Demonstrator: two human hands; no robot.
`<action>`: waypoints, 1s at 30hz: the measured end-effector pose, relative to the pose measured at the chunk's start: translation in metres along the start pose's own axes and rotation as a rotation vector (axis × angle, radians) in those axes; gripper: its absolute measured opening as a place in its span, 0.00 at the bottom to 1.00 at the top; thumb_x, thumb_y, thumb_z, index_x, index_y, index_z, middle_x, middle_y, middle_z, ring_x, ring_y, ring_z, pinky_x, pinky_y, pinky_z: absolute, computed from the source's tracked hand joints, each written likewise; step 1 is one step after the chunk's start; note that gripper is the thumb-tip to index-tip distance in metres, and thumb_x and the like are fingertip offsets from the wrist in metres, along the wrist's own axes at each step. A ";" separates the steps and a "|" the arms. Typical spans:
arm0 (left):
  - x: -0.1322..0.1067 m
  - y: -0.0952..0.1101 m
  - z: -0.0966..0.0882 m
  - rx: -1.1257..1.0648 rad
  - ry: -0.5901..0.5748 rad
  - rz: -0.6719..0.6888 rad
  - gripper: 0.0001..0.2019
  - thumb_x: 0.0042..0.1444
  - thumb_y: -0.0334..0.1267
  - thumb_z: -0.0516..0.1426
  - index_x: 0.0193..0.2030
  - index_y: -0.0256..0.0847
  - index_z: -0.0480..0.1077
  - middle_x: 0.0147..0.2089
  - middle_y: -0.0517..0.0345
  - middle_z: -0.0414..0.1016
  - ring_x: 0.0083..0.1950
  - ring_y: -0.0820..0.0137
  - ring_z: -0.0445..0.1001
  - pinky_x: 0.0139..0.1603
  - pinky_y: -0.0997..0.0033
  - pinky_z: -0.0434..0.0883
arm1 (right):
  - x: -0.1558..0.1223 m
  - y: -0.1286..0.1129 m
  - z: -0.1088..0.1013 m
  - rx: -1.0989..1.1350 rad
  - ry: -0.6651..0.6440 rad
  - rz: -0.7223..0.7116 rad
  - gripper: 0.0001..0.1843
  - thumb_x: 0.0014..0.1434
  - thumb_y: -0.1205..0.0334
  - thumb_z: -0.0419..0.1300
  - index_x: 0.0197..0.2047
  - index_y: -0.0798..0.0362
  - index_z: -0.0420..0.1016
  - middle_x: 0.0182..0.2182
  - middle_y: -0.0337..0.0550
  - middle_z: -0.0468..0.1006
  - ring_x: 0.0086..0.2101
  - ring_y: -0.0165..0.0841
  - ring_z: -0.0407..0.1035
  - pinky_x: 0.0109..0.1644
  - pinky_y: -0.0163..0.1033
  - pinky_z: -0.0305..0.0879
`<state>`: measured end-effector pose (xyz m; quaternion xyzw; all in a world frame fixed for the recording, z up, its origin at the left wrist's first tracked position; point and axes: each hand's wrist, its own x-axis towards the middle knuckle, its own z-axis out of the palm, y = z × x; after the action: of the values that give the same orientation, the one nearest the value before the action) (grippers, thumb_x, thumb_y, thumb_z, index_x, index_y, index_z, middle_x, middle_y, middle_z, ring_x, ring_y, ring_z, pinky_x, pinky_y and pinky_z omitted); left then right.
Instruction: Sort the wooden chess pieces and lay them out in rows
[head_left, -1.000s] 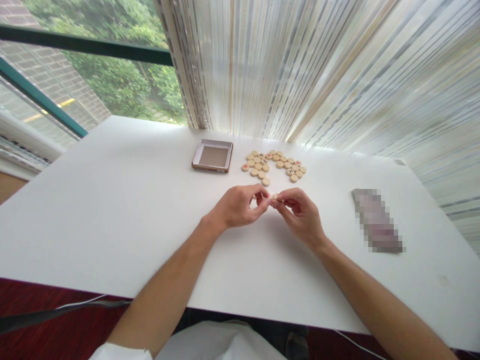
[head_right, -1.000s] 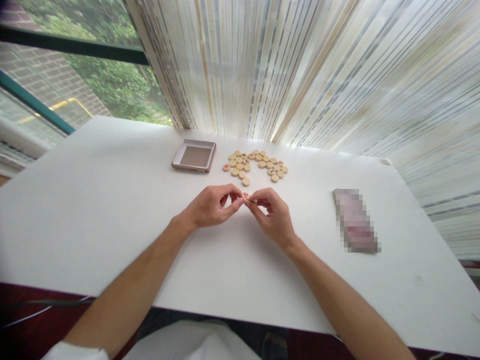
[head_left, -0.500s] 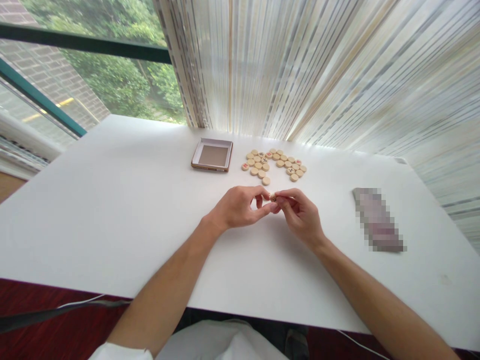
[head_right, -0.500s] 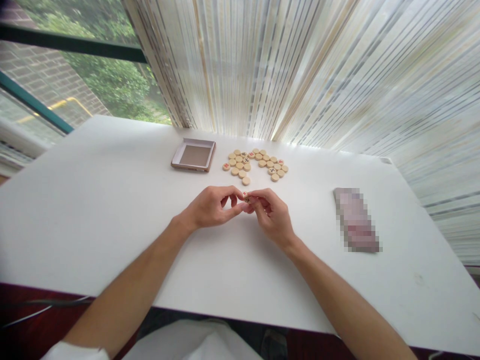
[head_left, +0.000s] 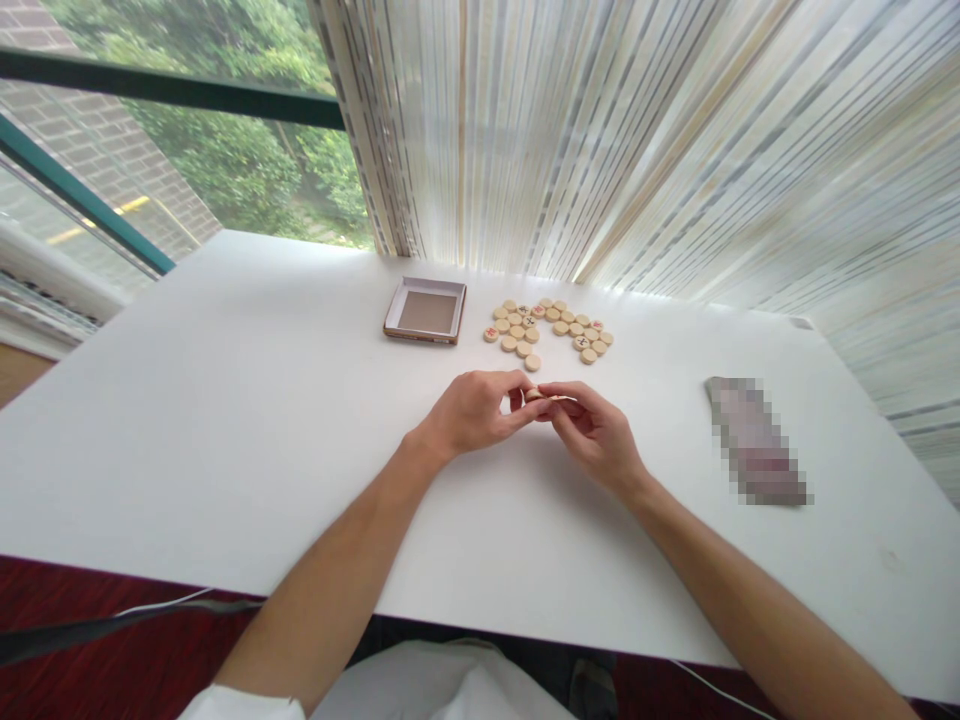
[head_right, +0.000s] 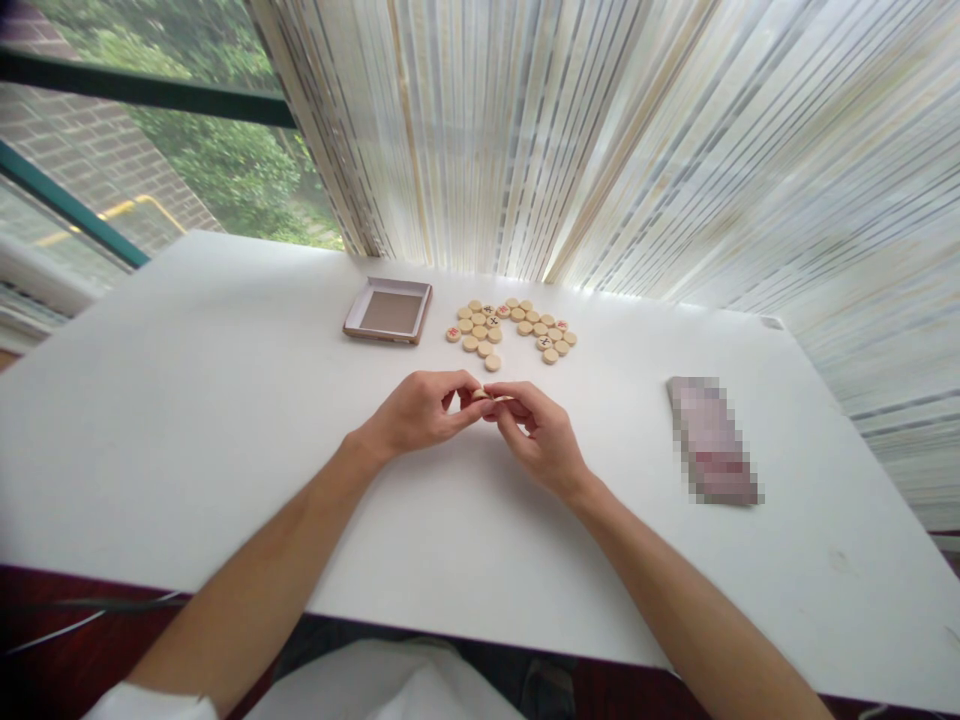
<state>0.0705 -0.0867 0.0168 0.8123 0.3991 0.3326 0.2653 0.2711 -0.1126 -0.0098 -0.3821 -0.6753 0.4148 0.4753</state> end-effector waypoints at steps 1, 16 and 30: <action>0.000 0.000 -0.001 -0.012 -0.003 -0.003 0.11 0.62 0.46 0.60 0.37 0.40 0.76 0.32 0.62 0.77 0.29 0.76 0.70 0.32 0.76 0.63 | 0.000 -0.001 0.000 -0.006 -0.002 -0.001 0.11 0.67 0.60 0.60 0.53 0.48 0.74 0.46 0.47 0.80 0.42 0.37 0.79 0.49 0.47 0.78; -0.007 -0.031 -0.068 -0.102 -0.348 -0.449 0.21 0.61 0.55 0.54 0.39 0.40 0.79 0.38 0.55 0.83 0.32 0.70 0.73 0.32 0.74 0.65 | 0.004 -0.001 -0.006 -0.087 0.186 -0.031 0.08 0.67 0.60 0.59 0.48 0.49 0.76 0.37 0.44 0.79 0.36 0.34 0.76 0.43 0.45 0.75; -0.012 -0.020 -0.071 -0.229 -0.664 -0.579 0.19 0.52 0.56 0.62 0.35 0.40 0.78 0.35 0.56 0.82 0.20 0.76 0.68 0.27 0.75 0.65 | 0.005 -0.003 -0.007 -0.133 0.190 -0.019 0.08 0.67 0.58 0.59 0.47 0.49 0.76 0.36 0.44 0.79 0.36 0.35 0.76 0.43 0.45 0.77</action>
<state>0.0027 -0.0743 0.0444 0.6951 0.4638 0.0082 0.5492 0.2761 -0.1078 -0.0043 -0.4441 -0.6566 0.3266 0.5147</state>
